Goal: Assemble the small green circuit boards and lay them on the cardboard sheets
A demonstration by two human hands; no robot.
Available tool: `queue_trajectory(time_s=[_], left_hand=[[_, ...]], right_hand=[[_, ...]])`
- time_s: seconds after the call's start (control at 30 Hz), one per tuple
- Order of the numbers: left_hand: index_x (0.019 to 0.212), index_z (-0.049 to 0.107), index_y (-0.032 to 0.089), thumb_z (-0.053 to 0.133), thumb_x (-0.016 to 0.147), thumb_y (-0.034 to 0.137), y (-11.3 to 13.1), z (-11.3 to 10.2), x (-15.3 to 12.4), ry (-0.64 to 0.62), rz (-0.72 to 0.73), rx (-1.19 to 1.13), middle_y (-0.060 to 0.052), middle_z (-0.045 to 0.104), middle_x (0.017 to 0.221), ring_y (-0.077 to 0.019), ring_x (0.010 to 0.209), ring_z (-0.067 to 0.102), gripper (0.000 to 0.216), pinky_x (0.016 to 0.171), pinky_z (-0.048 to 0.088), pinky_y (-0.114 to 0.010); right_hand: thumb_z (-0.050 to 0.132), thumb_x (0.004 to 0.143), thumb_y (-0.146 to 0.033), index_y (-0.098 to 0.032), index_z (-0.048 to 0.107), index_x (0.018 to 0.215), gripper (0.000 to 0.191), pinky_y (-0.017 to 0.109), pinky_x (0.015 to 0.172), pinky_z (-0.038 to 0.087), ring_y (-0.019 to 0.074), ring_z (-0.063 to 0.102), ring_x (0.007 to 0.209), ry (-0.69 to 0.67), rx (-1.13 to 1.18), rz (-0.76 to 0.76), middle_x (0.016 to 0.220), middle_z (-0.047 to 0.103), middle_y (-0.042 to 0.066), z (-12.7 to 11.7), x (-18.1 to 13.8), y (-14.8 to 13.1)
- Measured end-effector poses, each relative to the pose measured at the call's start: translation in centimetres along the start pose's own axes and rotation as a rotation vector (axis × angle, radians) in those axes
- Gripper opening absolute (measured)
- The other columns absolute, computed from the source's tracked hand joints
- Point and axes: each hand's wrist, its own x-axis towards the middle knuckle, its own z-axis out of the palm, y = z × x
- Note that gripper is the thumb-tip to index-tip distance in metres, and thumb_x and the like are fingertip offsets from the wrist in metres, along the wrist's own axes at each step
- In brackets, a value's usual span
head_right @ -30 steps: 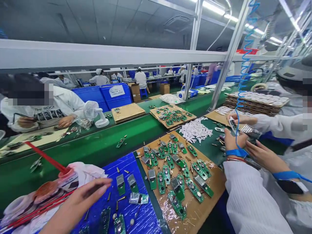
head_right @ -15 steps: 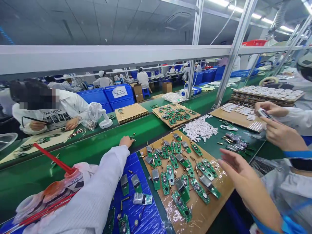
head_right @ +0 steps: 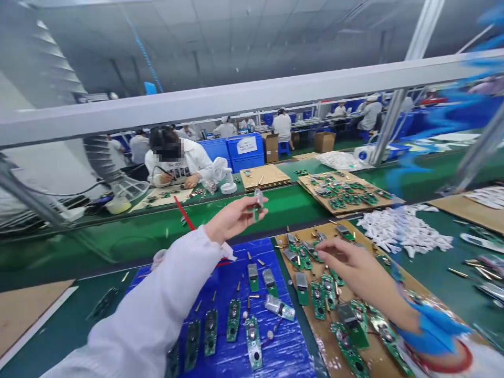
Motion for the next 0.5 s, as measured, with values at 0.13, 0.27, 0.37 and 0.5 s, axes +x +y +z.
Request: queue_trajectory(time_s=[0.13, 0.27, 0.37, 0.5], left_hand=[[0.084, 0.061, 0.016, 0.071, 0.067, 0.028, 1.5, -7.2, -12.1, -0.035, 0.055, -0.193, -0.003, 0.061, 0.079, -0.0136, 0.067, 0.061, 0.024, 0.055, 0.048, -0.02], [0.08, 0.057, 0.017, 0.064, 0.071, 0.009, -0.4, -18.4, -16.0, 0.602, -0.041, -0.153, -0.004, 0.065, 0.085, -0.0123, 0.064, 0.061, 0.014, 0.051, 0.05, -0.02], [0.084, 0.056, 0.012, 0.056, 0.082, 0.006, -2.9, -25.9, -12.6, 0.747, -0.121, -0.064, -0.004, 0.063, 0.083, -0.0108, 0.064, 0.061, 0.007, 0.054, 0.051, -0.02], [0.096, 0.059, 0.012, 0.057, 0.088, 0.026, -6.1, -31.7, -4.7, 0.74, -0.247, 0.104, -0.003, 0.062, 0.086, -0.0125, 0.066, 0.06, 0.016, 0.056, 0.052, -0.026]], right_hand=[[0.056, 0.073, -0.046, -0.022, 0.066, 0.083, 0.027, 0.029, 0.062, 0.047, 0.021, 0.063, 0.072, -0.237, -0.042, -0.22, 0.081, 0.07, 0.003, 5.5, 5.1, -5.0], [0.053, 0.075, -0.034, -0.02, 0.065, 0.08, 0.019, 0.026, 0.058, 0.044, 0.0183, 0.061, 0.067, -0.327, -0.101, -0.342, 0.072, 0.068, 0.002, 11.5, 8.5, -8.8], [0.054, 0.075, -0.031, -0.019, 0.065, 0.08, 0.017, 0.026, 0.059, 0.044, 0.0179, 0.061, 0.068, -0.346, -0.093, -0.364, 0.073, 0.068, 0.002, 15.8, 10.0, -11.1], [0.056, 0.078, -0.039, -0.016, 0.065, 0.09, 0.028, 0.026, 0.058, 0.042, 0.0176, 0.061, 0.069, -0.36, -0.091, -0.369, 0.076, 0.068, 0.004, 20.2, 11.5, -13.6]])
